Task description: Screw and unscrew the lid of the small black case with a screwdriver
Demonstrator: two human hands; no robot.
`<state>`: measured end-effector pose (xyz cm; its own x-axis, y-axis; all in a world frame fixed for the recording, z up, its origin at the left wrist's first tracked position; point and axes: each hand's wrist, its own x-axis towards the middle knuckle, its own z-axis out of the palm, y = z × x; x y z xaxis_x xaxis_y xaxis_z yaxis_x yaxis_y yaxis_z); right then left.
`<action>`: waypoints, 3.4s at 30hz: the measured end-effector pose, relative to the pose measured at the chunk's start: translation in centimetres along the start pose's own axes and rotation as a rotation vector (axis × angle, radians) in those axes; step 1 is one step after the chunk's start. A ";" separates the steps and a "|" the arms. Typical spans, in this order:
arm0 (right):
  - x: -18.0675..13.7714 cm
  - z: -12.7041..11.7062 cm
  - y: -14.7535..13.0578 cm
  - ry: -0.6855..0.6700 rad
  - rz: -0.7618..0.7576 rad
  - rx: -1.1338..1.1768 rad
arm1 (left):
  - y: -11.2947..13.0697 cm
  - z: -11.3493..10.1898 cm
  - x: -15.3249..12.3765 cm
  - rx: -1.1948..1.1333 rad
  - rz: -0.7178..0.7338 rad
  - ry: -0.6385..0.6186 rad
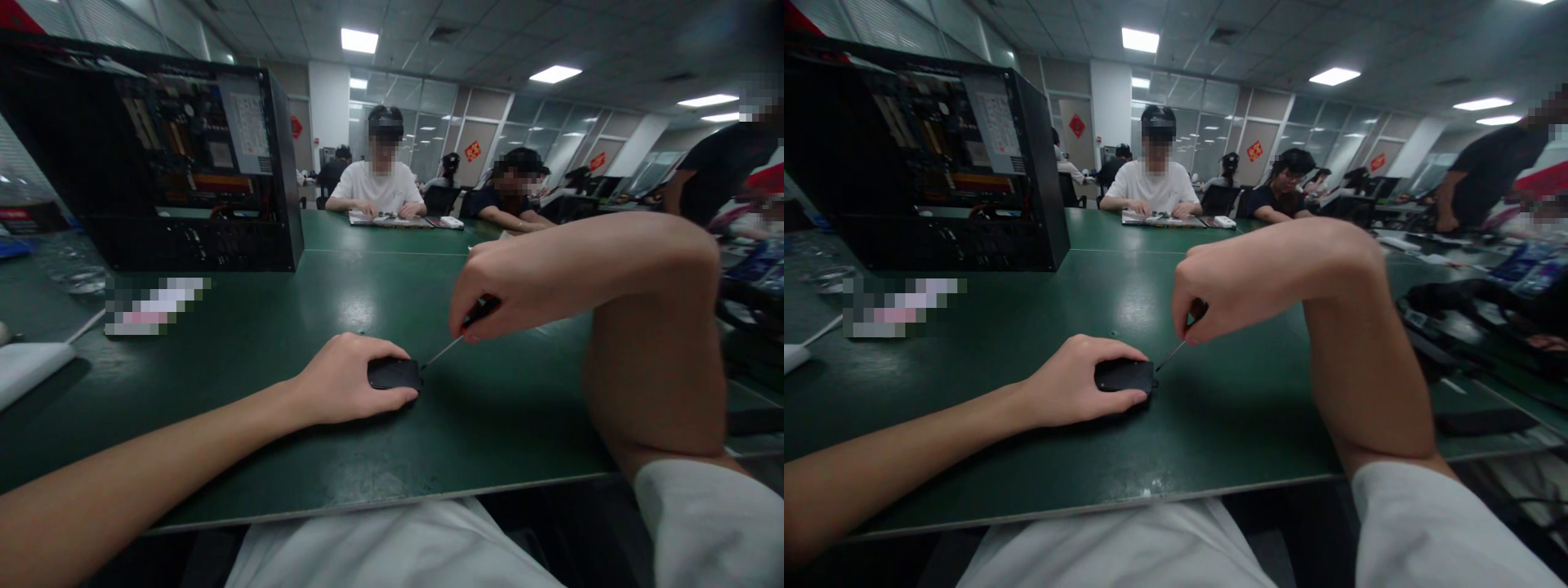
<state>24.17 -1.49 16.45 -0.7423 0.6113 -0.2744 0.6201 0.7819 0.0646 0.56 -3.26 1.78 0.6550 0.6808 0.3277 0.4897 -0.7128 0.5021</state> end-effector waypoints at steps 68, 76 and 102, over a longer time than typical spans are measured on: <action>4.3 13.9 3.3 0.266 -0.234 0.618 | -0.2 0.7 0.0 0.004 -0.042 0.078; 2.5 12.2 4.1 0.367 -0.179 0.388 | -0.1 -0.1 -0.1 -0.008 -0.033 0.030; 3.3 13.3 2.7 0.491 -0.261 0.227 | -2.9 -2.7 -0.3 -0.160 -0.130 -0.115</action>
<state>26.84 1.02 2.95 -0.8746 0.4295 0.2249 0.3998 0.9014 -0.1665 -2.65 -0.92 2.40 0.6581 0.7351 0.1629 0.4829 -0.5780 0.6579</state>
